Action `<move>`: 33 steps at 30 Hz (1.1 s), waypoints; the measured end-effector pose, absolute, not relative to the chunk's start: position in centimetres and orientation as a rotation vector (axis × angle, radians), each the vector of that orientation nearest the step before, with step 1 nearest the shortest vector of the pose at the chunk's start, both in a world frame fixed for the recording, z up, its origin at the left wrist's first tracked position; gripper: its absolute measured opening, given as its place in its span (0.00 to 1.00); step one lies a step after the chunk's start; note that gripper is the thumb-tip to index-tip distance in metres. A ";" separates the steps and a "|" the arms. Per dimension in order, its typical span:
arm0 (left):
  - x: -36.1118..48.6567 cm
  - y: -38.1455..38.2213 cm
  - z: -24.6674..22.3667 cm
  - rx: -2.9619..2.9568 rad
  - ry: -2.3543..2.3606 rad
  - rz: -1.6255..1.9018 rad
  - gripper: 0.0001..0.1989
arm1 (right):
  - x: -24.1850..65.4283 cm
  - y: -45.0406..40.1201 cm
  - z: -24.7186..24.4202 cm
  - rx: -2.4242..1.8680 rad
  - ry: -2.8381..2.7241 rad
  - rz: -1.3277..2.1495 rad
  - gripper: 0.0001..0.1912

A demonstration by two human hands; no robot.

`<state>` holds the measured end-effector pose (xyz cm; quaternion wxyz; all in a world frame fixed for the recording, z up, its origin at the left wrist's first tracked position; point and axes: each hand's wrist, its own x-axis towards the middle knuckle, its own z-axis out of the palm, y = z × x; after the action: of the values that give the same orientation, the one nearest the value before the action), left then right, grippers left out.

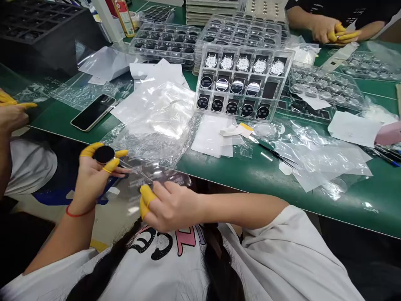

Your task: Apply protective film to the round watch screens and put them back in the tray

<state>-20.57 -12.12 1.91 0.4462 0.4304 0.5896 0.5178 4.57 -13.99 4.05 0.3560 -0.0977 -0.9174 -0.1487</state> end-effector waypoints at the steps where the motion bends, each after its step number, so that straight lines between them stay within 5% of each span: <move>1: -20.1 -12.5 1.3 0.996 1.429 1.270 0.29 | 5.0 -14.7 3.8 -0.198 -2.374 -0.349 0.08; 7: -16.2 -13.5 1.6 1.000 1.368 1.351 0.29 | 7.9 -15.4 4.3 -0.080 -2.528 0.050 0.10; 14: -11.9 -12.1 5.7 1.462 1.074 1.475 0.24 | 15.4 -8.9 6.9 -1.051 -1.822 0.514 0.16; 20: -6.1 -7.9 7.0 1.602 0.833 1.398 0.23 | 19.6 -7.0 7.4 -1.152 -1.471 1.262 0.27; 33: 0.0 -1.5 6.1 1.726 0.598 1.266 0.29 | 24.4 -6.1 6.6 -1.274 -1.352 1.161 0.17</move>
<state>0.03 -1.48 6.08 0.4435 0.6960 0.2411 0.5106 24.39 -6.11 6.60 0.4580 -0.5170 -0.5487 0.4712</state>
